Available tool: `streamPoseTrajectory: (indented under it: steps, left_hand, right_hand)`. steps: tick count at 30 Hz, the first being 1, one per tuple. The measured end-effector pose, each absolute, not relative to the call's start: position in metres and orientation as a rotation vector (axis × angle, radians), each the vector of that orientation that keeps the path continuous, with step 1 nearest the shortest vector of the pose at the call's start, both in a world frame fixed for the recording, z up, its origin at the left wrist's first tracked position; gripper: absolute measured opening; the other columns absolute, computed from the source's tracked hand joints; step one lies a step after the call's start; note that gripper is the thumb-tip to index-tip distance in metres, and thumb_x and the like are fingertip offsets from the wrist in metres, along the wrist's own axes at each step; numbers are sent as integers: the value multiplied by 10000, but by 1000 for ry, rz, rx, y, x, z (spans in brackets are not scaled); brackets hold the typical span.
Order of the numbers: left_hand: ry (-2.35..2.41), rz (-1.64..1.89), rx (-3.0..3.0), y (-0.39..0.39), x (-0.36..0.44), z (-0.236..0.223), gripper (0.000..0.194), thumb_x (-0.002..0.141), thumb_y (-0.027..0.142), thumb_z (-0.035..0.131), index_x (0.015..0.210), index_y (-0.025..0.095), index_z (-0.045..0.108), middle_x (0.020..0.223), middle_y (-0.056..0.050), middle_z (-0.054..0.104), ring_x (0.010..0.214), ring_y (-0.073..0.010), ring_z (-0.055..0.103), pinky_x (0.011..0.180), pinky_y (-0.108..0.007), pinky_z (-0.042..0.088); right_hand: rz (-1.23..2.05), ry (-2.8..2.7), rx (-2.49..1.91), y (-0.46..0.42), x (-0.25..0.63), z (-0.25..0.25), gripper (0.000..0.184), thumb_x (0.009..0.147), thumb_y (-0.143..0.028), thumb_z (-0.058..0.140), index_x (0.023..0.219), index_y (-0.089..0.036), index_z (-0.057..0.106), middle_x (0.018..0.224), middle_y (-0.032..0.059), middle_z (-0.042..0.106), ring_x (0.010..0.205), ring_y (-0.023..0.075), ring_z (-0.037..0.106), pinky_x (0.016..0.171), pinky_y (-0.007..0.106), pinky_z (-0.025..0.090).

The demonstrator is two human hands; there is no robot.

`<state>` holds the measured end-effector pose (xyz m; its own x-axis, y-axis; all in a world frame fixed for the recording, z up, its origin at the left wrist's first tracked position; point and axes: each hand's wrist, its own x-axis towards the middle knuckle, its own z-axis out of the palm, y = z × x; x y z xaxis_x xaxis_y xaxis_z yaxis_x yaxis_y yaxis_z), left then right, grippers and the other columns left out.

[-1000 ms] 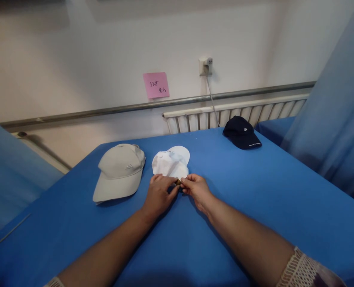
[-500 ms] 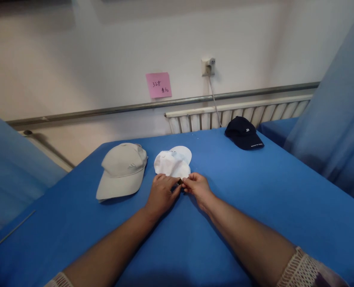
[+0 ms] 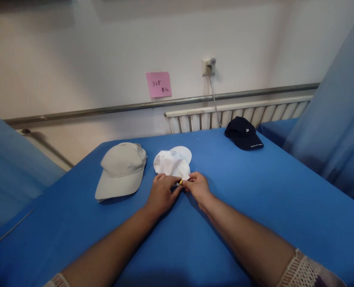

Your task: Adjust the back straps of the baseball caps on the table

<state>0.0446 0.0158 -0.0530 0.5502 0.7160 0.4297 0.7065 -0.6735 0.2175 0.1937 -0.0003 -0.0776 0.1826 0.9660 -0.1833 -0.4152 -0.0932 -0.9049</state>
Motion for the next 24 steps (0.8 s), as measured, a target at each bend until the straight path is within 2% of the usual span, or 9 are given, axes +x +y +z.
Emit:
streamPoseTrajectory:
  steps: [5, 17, 24]
  left_hand:
    - [1284, 827, 2612, 16, 45, -52, 278, 793, 237, 642, 1069, 211, 641, 996, -45, 717, 950, -230, 622, 992, -460, 351]
    - [1263, 897, 2529, 19, 45, -55, 212, 862, 230, 589, 1066, 216, 642, 1007, -27, 718, 959, -207, 613, 938, -413, 386]
    - [1214, 907, 2564, 18, 45, -57, 209, 853, 213, 597, 1058, 212, 640, 1019, -39, 716, 965, -212, 611, 955, -432, 380]
  right_hand:
    - [1308, -682, -1106, 1, 194, -78, 383, 496, -238, 816, 741, -189, 525, 542, -35, 602, 507, 112, 544, 521, 245, 404]
    - [1285, -741, -1034, -1, 194, -76, 403, 523, -252, 792, 818, -197, 522, 562, -62, 593, 542, 106, 537, 557, 245, 389]
    - [1297, -716, -1042, 2, 193, -82, 484, 497, -239, 813, 873, -207, 510, 543, -81, 570, 507, 99, 510, 556, 251, 397]
